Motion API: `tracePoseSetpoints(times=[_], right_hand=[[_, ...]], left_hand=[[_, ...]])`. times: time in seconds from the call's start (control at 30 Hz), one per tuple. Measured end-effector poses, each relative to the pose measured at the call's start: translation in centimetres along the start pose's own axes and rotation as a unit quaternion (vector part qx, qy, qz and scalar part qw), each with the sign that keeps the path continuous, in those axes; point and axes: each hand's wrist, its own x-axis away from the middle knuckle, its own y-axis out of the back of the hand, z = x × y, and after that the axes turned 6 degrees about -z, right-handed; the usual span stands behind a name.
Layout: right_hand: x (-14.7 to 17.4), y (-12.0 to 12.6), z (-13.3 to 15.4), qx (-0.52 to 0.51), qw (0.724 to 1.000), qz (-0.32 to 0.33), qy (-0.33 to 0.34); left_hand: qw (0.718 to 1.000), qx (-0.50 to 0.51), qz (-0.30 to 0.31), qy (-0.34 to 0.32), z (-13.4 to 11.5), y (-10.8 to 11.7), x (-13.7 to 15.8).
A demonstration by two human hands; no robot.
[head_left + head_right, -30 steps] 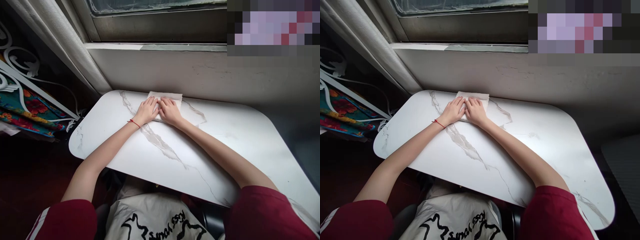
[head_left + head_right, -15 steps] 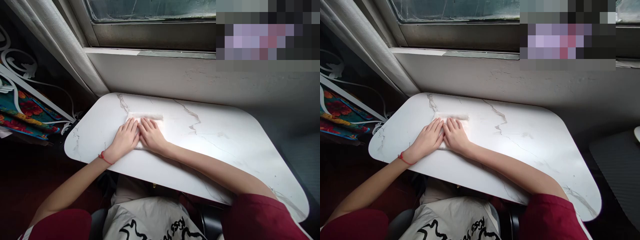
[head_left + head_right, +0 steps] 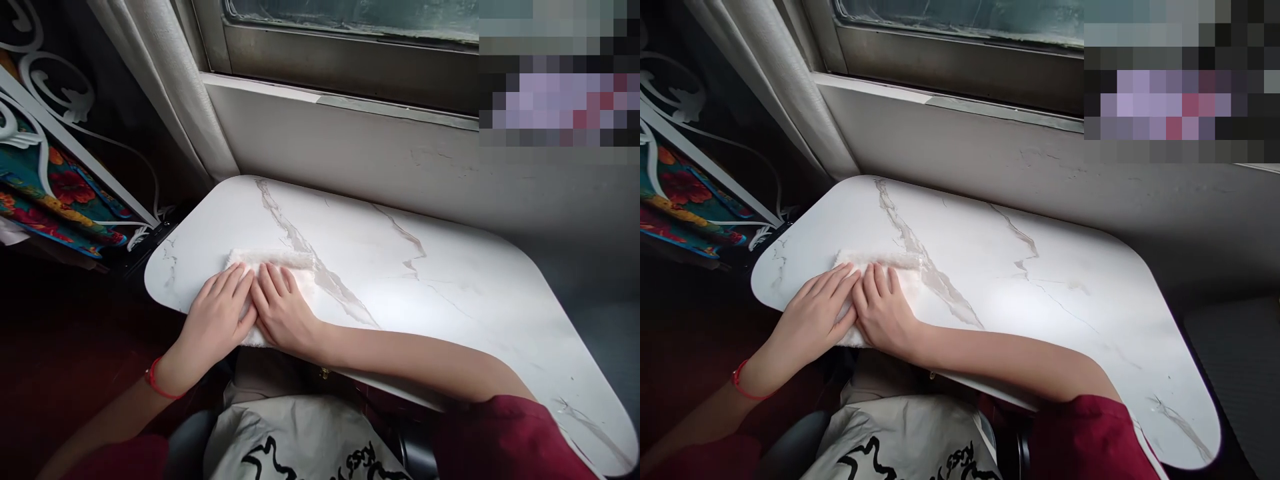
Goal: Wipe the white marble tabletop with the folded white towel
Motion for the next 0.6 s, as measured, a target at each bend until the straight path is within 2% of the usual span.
tracePoseSetpoints(times=[0.1,0.23,0.43,0.6], right_hand=[[-1.4,-0.7,0.1,-0.008,1.000,-0.008,0.003],[-3.5,-1.9,-1.5,-0.014,1.000,-0.016,0.008],[-6.8,-3.5,-5.7,-0.014,0.999,-0.028,-0.008],[-9.1,-4.4,-9.5,-0.022,0.999,-0.022,-0.034]], left_hand=[[1.000,0.006,-0.005,0.022,1.0,-0.5,0.0],[0.999,0.013,-0.013,0.046,2.4,-2.4,-1.6],[0.999,0.009,-0.009,0.037,5.0,-4.6,-6.9],[1.000,0.006,0.004,0.030,6.2,-6.0,-11.7]])
